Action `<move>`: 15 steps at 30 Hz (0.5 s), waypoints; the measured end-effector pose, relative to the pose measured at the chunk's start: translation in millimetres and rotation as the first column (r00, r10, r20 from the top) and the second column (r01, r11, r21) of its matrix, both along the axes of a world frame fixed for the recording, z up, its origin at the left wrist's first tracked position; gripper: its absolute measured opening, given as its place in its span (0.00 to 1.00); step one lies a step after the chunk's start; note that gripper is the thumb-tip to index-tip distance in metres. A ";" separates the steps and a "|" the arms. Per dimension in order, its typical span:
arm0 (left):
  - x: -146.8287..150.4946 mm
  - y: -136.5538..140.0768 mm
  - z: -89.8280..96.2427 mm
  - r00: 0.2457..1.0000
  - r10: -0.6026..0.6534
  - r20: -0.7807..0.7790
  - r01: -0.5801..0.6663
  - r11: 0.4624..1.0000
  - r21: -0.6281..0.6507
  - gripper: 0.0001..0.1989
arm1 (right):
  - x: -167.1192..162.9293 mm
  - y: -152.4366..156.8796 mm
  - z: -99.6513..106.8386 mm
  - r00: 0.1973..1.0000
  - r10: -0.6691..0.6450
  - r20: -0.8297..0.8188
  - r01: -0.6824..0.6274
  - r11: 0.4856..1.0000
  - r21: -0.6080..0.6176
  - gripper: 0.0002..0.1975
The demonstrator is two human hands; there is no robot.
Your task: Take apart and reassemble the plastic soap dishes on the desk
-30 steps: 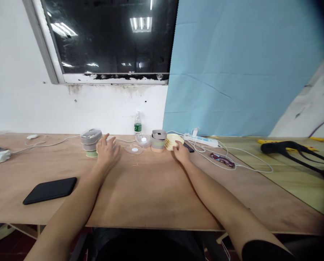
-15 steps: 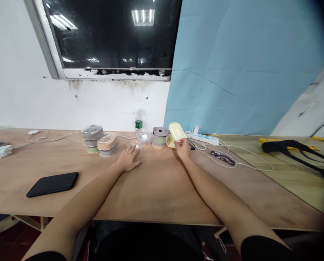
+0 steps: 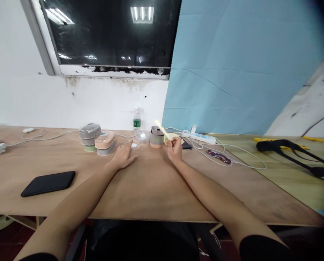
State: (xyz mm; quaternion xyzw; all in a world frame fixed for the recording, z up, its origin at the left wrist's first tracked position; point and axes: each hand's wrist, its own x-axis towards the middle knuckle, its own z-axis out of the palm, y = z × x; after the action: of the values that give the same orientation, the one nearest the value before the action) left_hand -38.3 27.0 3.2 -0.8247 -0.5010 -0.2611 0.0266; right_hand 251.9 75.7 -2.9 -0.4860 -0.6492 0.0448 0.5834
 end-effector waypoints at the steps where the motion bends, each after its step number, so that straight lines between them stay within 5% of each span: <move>1: -0.8 -1.8 2.3 0.998 -0.014 0.060 0.012 0.999 0.037 0.42 | -7.8 -5.7 -0.8 0.998 0.055 0.003 -0.055 0.998 0.002 0.21; 8: 4.7 -16.4 12.4 0.968 -0.049 0.247 0.046 0.999 0.014 0.34 | -40.8 -24.0 -0.5 0.942 0.327 0.081 -0.310 0.936 -0.168 0.20; 12: 9.3 -16.0 11.3 0.992 0.045 0.120 -0.029 0.991 -0.128 0.28 | -37.4 -13.6 -1.6 0.912 0.325 0.251 -0.212 0.896 -0.390 0.22; 15: 7.4 -11.0 9.7 0.995 0.097 -0.001 -0.095 0.974 -0.208 0.27 | -29.2 -6.6 -3.9 0.888 0.266 0.375 -0.082 0.894 -0.442 0.20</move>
State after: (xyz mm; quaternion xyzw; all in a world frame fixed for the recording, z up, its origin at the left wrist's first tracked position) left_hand -30.8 16.0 12.9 -0.7966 -0.5649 -0.2095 -0.0493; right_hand 222.7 69.1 -6.7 -0.5346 -0.7779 0.1275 0.3047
